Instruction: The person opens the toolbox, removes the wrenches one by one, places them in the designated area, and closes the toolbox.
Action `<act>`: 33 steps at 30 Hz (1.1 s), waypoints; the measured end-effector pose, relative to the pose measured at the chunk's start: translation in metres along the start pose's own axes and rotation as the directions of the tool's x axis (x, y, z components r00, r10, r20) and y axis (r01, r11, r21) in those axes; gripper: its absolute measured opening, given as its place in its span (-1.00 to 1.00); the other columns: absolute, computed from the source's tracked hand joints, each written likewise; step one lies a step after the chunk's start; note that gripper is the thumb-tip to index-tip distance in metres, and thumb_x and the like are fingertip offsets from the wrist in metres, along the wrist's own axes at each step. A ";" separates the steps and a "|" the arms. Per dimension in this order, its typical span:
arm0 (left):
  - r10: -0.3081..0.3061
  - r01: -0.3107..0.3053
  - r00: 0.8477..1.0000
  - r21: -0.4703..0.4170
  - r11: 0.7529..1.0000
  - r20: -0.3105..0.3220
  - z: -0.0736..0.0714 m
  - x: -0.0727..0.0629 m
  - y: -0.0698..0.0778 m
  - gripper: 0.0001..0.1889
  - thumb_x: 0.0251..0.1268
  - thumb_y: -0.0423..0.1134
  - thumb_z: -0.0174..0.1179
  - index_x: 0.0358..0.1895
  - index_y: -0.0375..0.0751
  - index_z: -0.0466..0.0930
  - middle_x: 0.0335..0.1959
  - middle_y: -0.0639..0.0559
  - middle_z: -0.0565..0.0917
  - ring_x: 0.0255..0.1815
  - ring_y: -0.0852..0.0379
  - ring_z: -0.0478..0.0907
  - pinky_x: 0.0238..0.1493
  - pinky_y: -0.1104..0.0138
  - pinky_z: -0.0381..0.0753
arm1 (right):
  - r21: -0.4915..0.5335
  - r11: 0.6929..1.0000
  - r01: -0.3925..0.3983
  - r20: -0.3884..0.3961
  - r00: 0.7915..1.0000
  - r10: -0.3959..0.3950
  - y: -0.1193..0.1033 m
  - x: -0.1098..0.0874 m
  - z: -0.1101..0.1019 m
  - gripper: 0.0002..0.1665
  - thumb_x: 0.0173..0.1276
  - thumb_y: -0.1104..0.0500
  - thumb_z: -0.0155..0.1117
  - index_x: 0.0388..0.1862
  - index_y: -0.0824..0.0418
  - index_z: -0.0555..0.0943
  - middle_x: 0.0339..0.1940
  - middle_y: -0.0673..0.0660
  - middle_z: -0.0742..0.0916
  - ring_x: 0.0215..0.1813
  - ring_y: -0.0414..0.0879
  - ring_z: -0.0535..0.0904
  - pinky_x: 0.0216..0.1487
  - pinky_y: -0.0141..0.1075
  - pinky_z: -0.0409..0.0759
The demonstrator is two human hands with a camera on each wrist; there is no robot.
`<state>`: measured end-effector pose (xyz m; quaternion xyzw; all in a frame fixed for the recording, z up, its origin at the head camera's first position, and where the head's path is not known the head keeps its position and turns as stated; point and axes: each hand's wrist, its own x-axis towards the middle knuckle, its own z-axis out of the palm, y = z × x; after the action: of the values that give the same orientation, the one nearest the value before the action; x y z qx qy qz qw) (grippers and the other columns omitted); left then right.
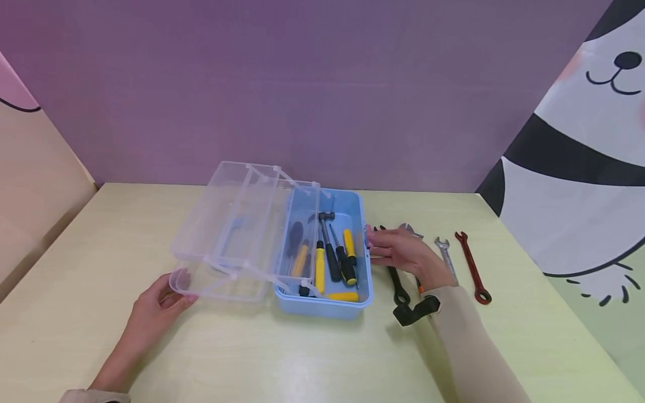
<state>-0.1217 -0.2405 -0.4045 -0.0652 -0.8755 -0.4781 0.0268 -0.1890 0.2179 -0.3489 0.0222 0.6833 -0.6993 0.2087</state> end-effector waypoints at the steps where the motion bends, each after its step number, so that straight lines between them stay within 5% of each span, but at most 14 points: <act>1: 0.001 -0.001 1.000 -0.005 1.000 0.000 0.000 0.000 0.001 -0.42 0.30 -0.19 0.22 0.29 -0.41 0.29 0.13 -0.46 0.52 0.08 -0.09 0.60 -0.12 0.66 0.57 | 0.008 1.000 0.002 0.004 1.000 -0.002 0.001 0.001 0.000 -0.63 0.46 0.16 0.09 0.11 0.38 0.47 -0.24 -0.02 0.71 -0.10 -0.15 0.69 0.01 -0.26 0.68; 7: 0.010 -0.010 1.000 -0.027 1.000 -0.008 0.000 -0.002 0.000 -0.43 0.29 -0.19 0.23 0.27 -0.40 0.31 0.11 -0.44 0.54 -0.11 0.63 0.47 -0.13 0.70 0.54 | 0.072 0.997 0.015 0.017 1.000 -0.017 0.004 0.004 0.002 -0.81 0.45 0.19 0.10 -0.26 0.20 0.65 -0.36 0.00 0.74 -0.19 -0.15 0.70 -0.05 -0.30 0.70; 18: 0.003 -0.003 1.000 -0.037 0.999 -0.011 0.001 -0.001 0.000 -0.43 0.29 -0.21 0.23 0.28 -0.41 0.31 0.12 -0.45 0.53 -0.09 0.57 0.50 -0.14 0.72 0.52 | 0.140 0.990 -0.009 0.004 1.000 0.009 0.009 0.007 0.000 -0.69 0.47 0.17 0.06 -0.42 0.10 0.68 -0.45 -0.01 0.76 -0.27 -0.18 0.69 -0.10 -0.35 0.70; 33: 0.089 -0.098 0.994 -0.156 0.983 -0.068 0.002 0.000 0.003 -0.43 0.20 -0.45 0.25 0.26 -0.56 0.29 0.11 -0.56 0.46 -0.18 0.67 0.47 -0.19 0.68 0.58 | 0.176 0.984 0.023 0.027 0.999 -0.029 0.016 0.011 -0.001 -0.69 0.47 0.17 0.05 -0.43 0.10 0.67 -0.46 0.00 0.74 -0.27 -0.17 0.68 -0.09 -0.34 0.70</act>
<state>-0.1208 -0.2374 -0.4033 -0.0937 -0.8294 -0.5462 0.0705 -0.1940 0.2158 -0.3679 0.0213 0.6160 -0.7598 0.2069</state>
